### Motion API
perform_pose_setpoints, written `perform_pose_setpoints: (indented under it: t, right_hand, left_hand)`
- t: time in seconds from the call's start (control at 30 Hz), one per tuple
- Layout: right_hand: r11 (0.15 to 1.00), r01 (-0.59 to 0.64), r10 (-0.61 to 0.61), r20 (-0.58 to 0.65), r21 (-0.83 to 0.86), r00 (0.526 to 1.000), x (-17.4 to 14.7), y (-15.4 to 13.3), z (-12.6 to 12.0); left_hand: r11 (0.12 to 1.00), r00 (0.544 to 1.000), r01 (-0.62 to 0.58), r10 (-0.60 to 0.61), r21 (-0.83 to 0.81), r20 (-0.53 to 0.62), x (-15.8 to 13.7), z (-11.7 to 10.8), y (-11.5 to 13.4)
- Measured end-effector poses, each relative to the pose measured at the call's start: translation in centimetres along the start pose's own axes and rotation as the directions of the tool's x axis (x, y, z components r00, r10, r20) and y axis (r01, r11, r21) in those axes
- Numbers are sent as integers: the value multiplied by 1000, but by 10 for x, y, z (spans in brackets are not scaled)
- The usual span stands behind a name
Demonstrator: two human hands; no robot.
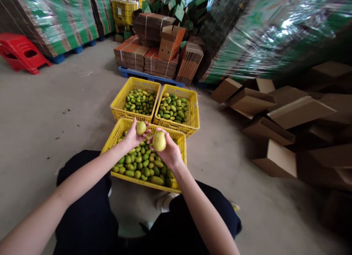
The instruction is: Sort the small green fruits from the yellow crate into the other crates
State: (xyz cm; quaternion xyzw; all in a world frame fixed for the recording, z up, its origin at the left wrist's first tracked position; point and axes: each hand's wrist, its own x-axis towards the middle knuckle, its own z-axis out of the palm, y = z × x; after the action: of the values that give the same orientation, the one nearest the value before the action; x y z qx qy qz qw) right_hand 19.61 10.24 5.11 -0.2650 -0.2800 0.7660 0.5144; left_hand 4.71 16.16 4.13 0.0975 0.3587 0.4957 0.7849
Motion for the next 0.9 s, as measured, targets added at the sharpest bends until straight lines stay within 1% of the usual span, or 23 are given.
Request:
perform_pose_setpoints:
  t: [0.1, 0.17, 0.27, 0.43, 0.57, 0.63, 0.7, 0.77, 0.83, 0.9]
  right_hand:
    - [994, -92, 95, -49, 52, 994, 3, 1, 1]
    - [994, -74, 81, -89, 80, 993, 3, 4, 0]
    - [997, -13, 21, -92, 83, 996, 3, 9, -2]
    - [984, -94, 110, -100, 150, 989, 6, 8, -7]
    - [983, -94, 112, -111, 160, 987, 9, 6, -7]
    - [982, -85, 108, -127, 168, 986, 9, 5, -7]
    - [981, -64, 91, -143, 185, 986, 8, 3, -7]
    - [979, -57, 84, -134, 194, 987, 6, 1, -8]
    - [979, -63, 86, -116, 193, 990, 4, -2, -9]
    - [981, -48, 70, -117, 186, 991, 3, -4, -10]
  left_hand:
    - [999, 997, -43, 42, 13, 60, -2, 1, 1]
    - [997, 994, -64, 60, 43, 90, -3, 1, 2]
    - [998, 994, -33, 27, 60, 105, -4, 1, 4]
    - [991, 990, -81, 68, 106, 122, -4, 2, 4]
    - [975, 981, -67, 26, 213, 191, -5, 1, -2]
    - [965, 976, -85, 31, 247, 215, -5, -1, -5]
    - [963, 981, -107, 61, 247, 187, -4, -3, -8]
    - [968, 991, -105, 82, 227, 105, -2, -4, -7]
    - [973, 997, -77, 70, 217, 39, -1, -3, -4]
    - [972, 998, -45, 35, 229, 44, -1, -2, -1]
